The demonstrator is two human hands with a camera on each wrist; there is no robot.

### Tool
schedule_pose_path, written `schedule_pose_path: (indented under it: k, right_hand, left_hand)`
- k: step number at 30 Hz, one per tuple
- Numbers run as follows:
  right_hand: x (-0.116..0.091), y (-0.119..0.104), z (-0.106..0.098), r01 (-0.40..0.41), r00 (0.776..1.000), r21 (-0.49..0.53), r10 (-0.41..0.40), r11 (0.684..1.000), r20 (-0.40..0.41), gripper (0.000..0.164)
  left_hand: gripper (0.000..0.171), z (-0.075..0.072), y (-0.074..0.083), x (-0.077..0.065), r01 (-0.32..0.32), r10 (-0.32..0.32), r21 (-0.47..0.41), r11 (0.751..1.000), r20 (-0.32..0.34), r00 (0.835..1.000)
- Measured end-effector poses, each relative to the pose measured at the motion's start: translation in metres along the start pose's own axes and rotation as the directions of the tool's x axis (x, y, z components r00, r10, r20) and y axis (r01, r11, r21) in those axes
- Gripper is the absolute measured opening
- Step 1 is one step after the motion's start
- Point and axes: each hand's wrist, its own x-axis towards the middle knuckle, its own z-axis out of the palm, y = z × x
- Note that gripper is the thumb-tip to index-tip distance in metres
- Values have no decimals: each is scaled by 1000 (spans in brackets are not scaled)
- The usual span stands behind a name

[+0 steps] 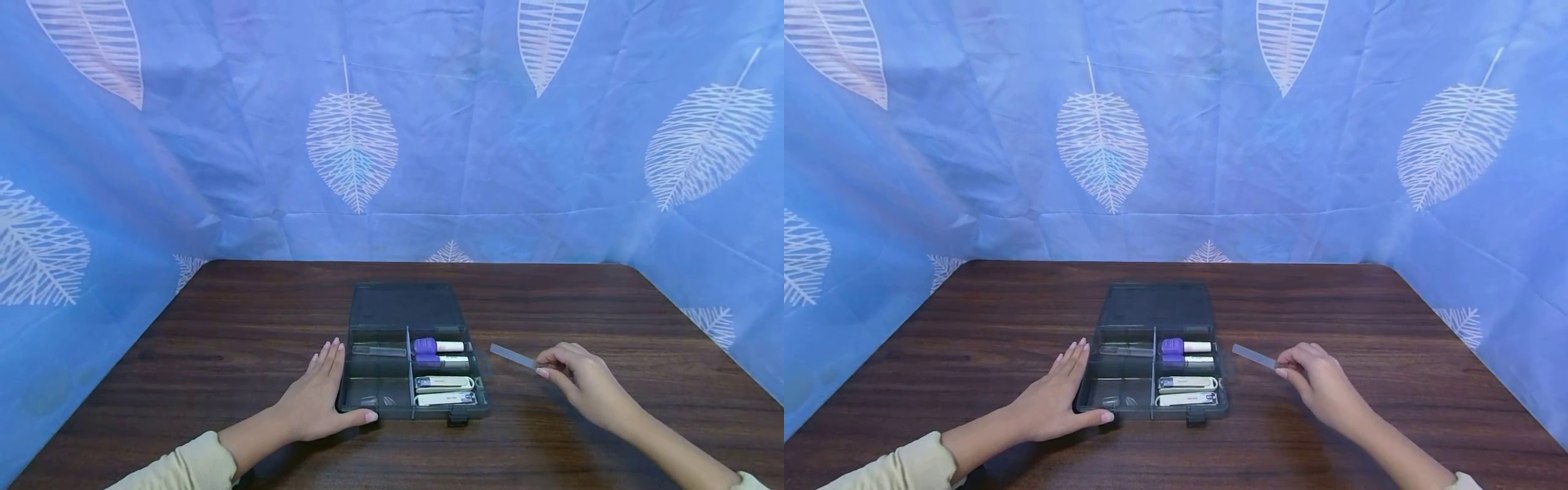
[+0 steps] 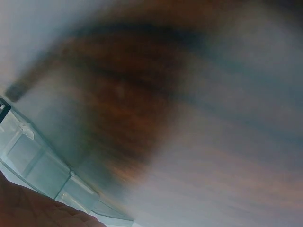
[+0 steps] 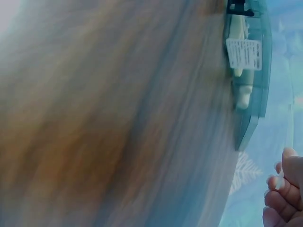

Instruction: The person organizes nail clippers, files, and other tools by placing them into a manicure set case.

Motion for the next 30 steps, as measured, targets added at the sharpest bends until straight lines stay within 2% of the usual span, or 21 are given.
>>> schedule_pose_path:
  k: [19,30]
  right_hand:
    - [43,-31,32,-15,999,133,9,991,51,11]
    - [62,-50,56,19,994,179,-37,984,101,7]
  left_hand:
    - [112,0,-1,-1,-6,6,-21,1000,4,1000]
    - [112,3,-2,-1,-10,10,-20,1000,-1,1000]
